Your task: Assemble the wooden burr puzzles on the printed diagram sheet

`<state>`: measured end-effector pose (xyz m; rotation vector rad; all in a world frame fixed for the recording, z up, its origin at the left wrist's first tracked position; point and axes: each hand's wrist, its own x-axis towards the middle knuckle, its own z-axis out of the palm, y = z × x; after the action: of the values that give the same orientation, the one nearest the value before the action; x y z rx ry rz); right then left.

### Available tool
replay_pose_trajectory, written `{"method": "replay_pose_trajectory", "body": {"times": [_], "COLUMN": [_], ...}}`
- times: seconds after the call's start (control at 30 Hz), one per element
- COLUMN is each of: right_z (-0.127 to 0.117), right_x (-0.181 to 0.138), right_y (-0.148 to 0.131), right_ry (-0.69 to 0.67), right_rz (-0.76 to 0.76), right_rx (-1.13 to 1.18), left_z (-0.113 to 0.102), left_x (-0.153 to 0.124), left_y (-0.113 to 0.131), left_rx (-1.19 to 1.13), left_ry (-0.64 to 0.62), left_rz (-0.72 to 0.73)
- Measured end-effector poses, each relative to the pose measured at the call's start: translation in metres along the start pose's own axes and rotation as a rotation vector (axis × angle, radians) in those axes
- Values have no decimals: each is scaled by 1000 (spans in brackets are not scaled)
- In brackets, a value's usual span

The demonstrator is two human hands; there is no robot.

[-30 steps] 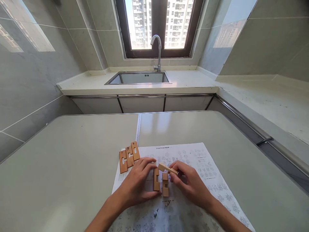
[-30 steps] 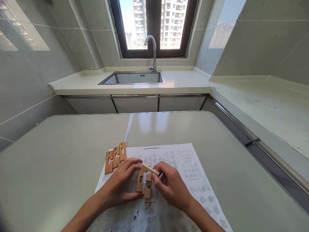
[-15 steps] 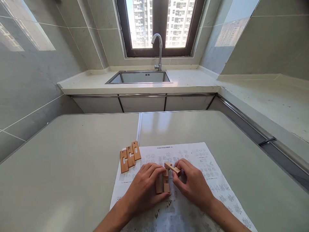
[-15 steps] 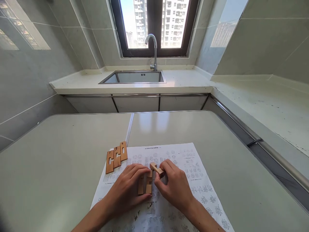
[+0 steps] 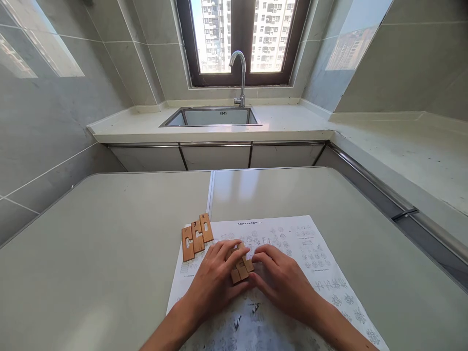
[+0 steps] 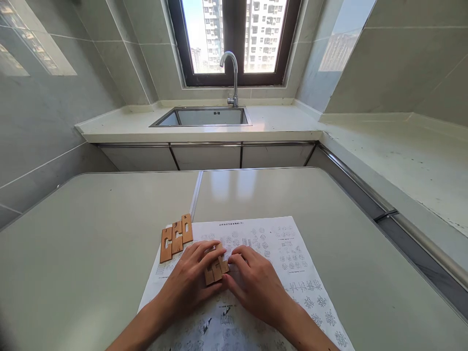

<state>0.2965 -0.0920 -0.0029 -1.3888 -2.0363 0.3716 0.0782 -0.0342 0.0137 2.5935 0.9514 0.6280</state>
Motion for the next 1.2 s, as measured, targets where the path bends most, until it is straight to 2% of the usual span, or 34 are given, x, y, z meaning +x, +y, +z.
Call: {"method": "replay_pose_trajectory", "body": {"times": [0.23, 0.57, 0.77, 1.07, 1.2], "right_z": [-1, -4, -3, -5, -5], "right_x": [1, 2, 2, 3, 4], "right_y": [-5, -5, -5, -7, -6], "right_ry": [-38, -57, -60, -50, -38], "right_rz": [-51, -46, -42, -49, -60], "right_rx": [80, 73, 84, 92, 84], "left_z": [-3, -21, -29, -32, -28], "left_x": [1, 5, 5, 7, 6], "left_y": [-2, -22, -16, -13, -9], "left_rx": [21, 236, 270, 277, 248], "left_ry": [24, 87, 91, 168, 203], "left_rz": [1, -38, -41, -109, -63]}}
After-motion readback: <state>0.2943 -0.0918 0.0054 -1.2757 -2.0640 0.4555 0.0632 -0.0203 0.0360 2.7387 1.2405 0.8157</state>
